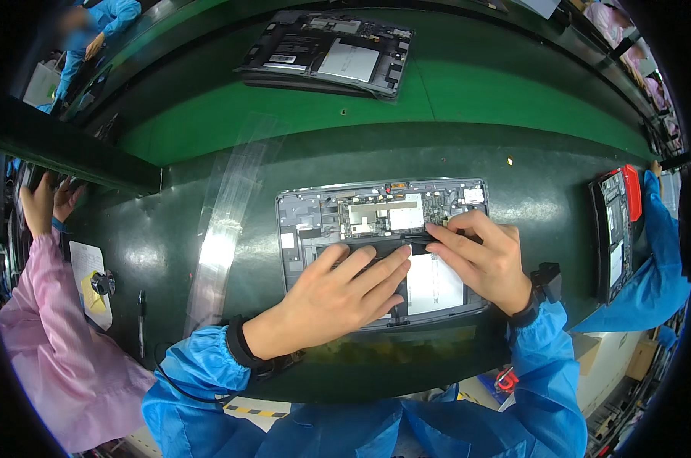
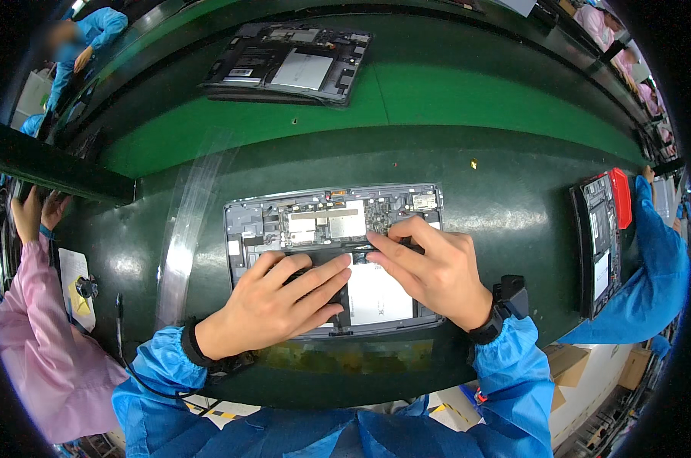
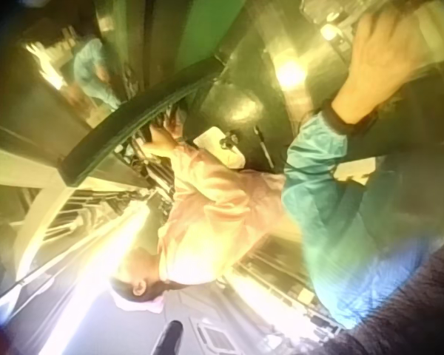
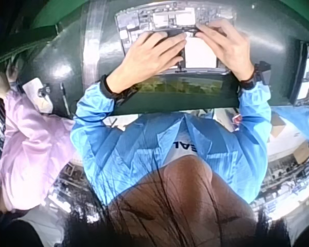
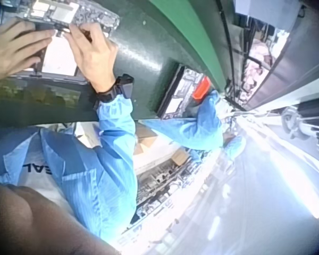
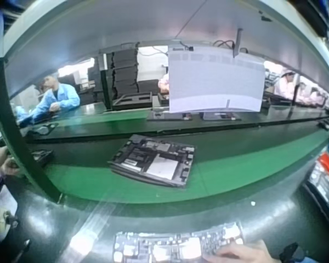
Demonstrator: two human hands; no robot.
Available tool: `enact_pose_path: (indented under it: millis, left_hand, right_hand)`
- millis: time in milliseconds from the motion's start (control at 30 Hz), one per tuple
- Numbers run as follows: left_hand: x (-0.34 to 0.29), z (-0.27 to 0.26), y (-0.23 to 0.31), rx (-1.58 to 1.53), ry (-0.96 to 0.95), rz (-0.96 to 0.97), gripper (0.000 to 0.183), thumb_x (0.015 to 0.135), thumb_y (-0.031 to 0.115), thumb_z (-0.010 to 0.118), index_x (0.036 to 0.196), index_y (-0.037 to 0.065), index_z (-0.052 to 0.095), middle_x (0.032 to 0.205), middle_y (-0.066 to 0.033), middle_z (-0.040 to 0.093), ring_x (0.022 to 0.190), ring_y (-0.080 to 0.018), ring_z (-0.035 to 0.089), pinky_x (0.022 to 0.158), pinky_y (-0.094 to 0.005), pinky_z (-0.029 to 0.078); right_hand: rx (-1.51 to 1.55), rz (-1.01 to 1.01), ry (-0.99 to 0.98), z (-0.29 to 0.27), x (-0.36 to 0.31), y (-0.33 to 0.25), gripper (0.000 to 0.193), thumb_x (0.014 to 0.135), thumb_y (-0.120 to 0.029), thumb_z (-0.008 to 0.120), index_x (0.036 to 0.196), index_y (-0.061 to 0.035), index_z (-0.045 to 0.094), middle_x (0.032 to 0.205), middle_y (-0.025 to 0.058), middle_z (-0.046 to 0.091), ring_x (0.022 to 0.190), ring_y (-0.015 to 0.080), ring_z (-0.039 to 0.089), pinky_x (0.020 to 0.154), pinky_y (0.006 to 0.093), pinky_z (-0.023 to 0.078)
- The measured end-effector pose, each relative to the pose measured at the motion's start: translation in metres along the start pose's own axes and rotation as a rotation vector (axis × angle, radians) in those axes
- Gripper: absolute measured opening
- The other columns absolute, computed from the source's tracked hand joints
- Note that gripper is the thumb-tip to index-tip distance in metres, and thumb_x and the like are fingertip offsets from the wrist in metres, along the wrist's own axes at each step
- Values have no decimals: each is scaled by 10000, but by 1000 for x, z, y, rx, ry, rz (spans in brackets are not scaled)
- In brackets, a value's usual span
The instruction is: Assembling internal components of tablets on a factory assembly line.
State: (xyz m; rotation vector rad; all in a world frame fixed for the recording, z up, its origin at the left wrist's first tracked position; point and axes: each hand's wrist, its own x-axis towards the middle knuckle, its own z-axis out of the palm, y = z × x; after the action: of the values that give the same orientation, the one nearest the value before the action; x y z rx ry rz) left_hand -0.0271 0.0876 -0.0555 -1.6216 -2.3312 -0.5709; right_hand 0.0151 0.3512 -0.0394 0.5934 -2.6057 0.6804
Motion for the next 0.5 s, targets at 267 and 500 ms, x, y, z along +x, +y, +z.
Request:
enact_pose_path:
  millis: [267,500]
  left_hand:
    - [1,0,1,-1,1,-9,469,864,310,810,1253,62,726,1399,-10,654,990,-208,568,835,-343,475]
    - [0,0,2,11,3,-6,458,863,313,808,1255,88,733,1398,10,656,988,-202,564,843,-342,472]
  right_hand:
    - [1,3,0,-1,0,0,262,817,-133,865,1072,-95,824,886,13,659,615,159,648,533,318,530]
    - [18,38,-2,-1,-1,0,236,823,-138,863,1053,-97,829,883,10,660,610,153,649,534,310,530]
